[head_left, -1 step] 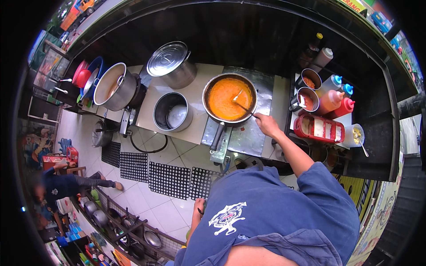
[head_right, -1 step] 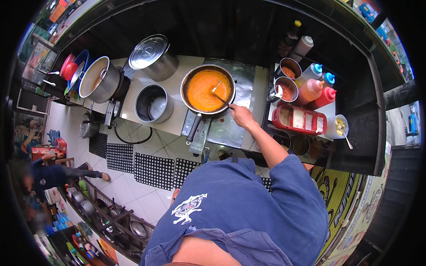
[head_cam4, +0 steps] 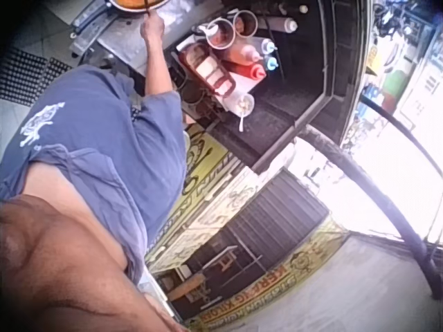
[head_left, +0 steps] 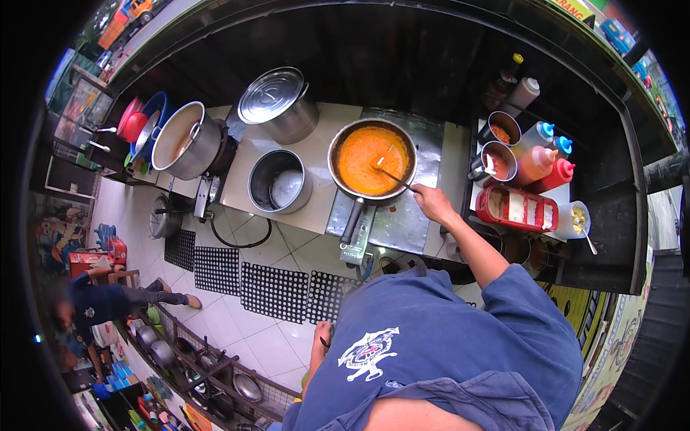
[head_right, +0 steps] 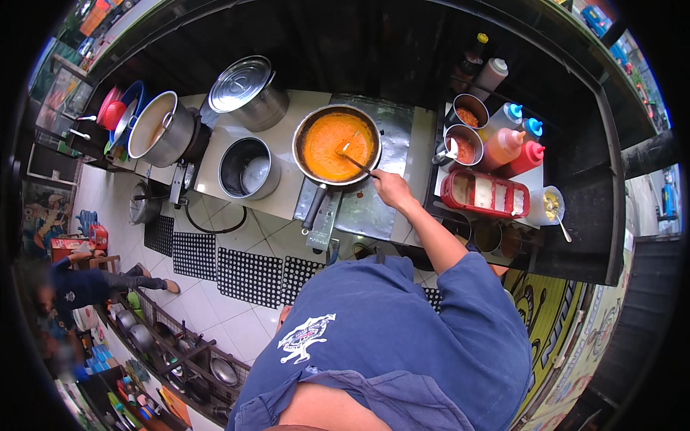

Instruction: The person stirs a pot of orange-colored liquid on a gas stove using a ladle. They occasionally add ingredients from small containers and wipe their hands with a green cloth. The task takes place in a street food stall environment.

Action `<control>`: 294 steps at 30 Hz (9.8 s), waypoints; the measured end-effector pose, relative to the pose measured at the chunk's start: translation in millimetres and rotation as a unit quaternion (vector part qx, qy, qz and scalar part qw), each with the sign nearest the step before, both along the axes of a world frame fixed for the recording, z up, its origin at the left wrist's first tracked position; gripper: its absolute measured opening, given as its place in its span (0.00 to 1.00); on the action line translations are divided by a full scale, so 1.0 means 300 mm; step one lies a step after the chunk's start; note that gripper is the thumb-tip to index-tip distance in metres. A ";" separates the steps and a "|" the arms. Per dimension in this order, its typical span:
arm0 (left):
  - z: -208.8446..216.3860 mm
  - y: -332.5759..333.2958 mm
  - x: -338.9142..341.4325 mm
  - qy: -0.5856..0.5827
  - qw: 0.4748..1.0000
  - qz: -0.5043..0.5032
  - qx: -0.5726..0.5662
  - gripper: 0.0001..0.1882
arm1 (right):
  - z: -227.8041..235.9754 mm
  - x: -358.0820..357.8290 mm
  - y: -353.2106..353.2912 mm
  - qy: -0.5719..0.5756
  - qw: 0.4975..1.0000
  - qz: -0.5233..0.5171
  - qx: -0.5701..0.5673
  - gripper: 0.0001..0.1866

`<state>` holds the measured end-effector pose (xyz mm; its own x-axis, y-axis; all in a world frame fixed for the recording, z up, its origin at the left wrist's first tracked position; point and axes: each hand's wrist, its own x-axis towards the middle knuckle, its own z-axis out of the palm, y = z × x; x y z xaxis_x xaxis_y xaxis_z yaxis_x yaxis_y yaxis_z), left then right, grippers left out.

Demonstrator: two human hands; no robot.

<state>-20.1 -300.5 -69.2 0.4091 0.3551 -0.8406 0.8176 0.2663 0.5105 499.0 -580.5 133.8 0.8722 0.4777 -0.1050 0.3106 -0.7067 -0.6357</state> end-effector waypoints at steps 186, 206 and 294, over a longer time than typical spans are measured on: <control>1.801 -0.307 1.161 -0.491 0.544 -0.638 -0.237 0.15 | 0.199 0.080 0.155 -0.047 0.981 0.131 -0.132 0.17; 0.144 0.049 0.185 0.085 0.932 -0.228 0.269 0.17 | -0.021 0.058 0.188 -0.005 0.992 0.043 -0.121 0.17; -0.077 0.128 0.053 0.018 0.970 -0.205 0.128 0.17 | -0.084 -0.159 0.090 0.122 0.992 -0.012 -0.021 0.24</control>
